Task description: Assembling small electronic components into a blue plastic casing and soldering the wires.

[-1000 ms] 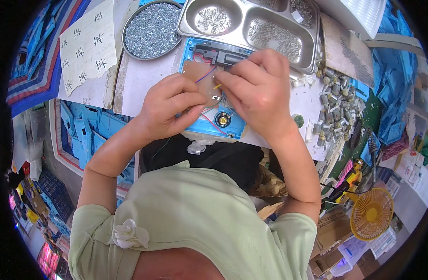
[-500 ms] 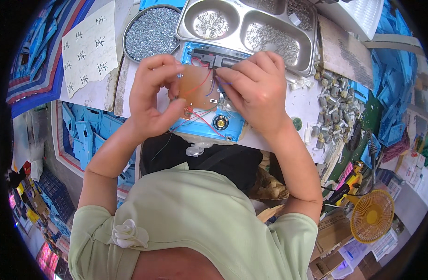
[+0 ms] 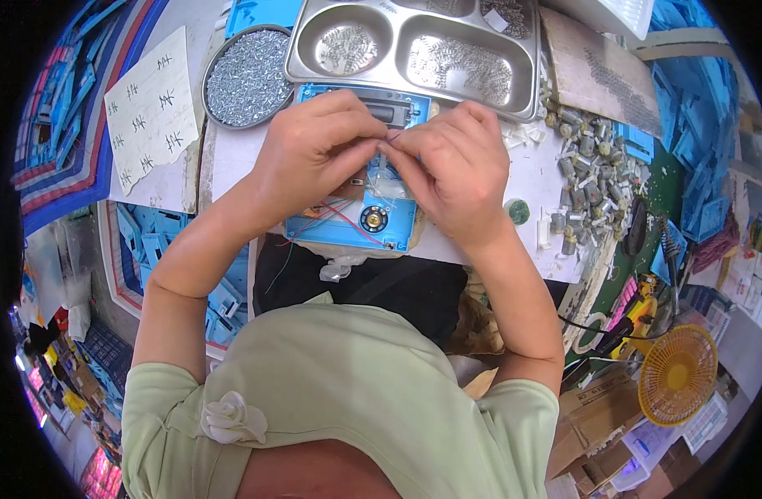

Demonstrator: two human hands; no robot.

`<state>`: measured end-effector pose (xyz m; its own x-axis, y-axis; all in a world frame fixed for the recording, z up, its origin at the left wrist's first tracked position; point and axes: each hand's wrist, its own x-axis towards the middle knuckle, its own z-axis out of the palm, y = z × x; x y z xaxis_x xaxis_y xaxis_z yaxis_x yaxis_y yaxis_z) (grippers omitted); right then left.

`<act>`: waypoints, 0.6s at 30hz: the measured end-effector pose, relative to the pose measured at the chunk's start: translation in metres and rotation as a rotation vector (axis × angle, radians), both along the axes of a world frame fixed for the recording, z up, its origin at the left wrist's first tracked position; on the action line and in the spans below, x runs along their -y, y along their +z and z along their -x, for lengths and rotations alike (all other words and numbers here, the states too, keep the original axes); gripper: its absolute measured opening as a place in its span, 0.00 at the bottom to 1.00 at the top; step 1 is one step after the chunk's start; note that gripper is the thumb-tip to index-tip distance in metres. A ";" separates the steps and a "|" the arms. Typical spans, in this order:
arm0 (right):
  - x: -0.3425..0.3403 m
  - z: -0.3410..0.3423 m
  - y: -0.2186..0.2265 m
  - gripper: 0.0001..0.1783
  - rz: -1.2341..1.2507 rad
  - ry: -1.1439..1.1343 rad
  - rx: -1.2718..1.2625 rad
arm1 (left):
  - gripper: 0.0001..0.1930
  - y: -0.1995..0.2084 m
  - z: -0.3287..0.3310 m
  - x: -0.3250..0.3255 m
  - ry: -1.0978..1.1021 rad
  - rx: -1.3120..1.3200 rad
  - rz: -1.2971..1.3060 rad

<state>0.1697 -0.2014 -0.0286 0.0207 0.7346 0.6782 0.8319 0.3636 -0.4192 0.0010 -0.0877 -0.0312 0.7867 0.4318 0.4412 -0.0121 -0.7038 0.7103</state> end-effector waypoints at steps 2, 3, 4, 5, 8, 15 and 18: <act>0.002 -0.005 0.004 0.12 0.032 -0.008 0.006 | 0.08 0.003 0.000 0.000 -0.002 -0.002 0.034; 0.003 -0.007 0.005 0.13 0.048 -0.010 0.009 | 0.07 0.003 0.001 0.001 0.005 0.017 0.018; 0.003 -0.009 0.005 0.13 0.055 -0.007 0.004 | 0.07 0.002 0.002 0.002 0.013 0.035 0.003; 0.004 -0.010 0.004 0.13 0.063 -0.005 -0.001 | 0.07 0.001 0.001 0.003 0.019 0.054 -0.011; 0.006 -0.013 0.002 0.12 0.069 -0.004 -0.016 | 0.06 0.004 -0.003 0.008 0.051 0.031 0.022; 0.006 -0.012 0.003 0.11 0.014 0.007 -0.054 | 0.08 -0.001 -0.005 0.002 -0.033 0.085 0.030; 0.009 -0.013 0.002 0.11 0.034 0.025 -0.080 | 0.09 0.004 -0.003 0.006 -0.051 -0.016 0.146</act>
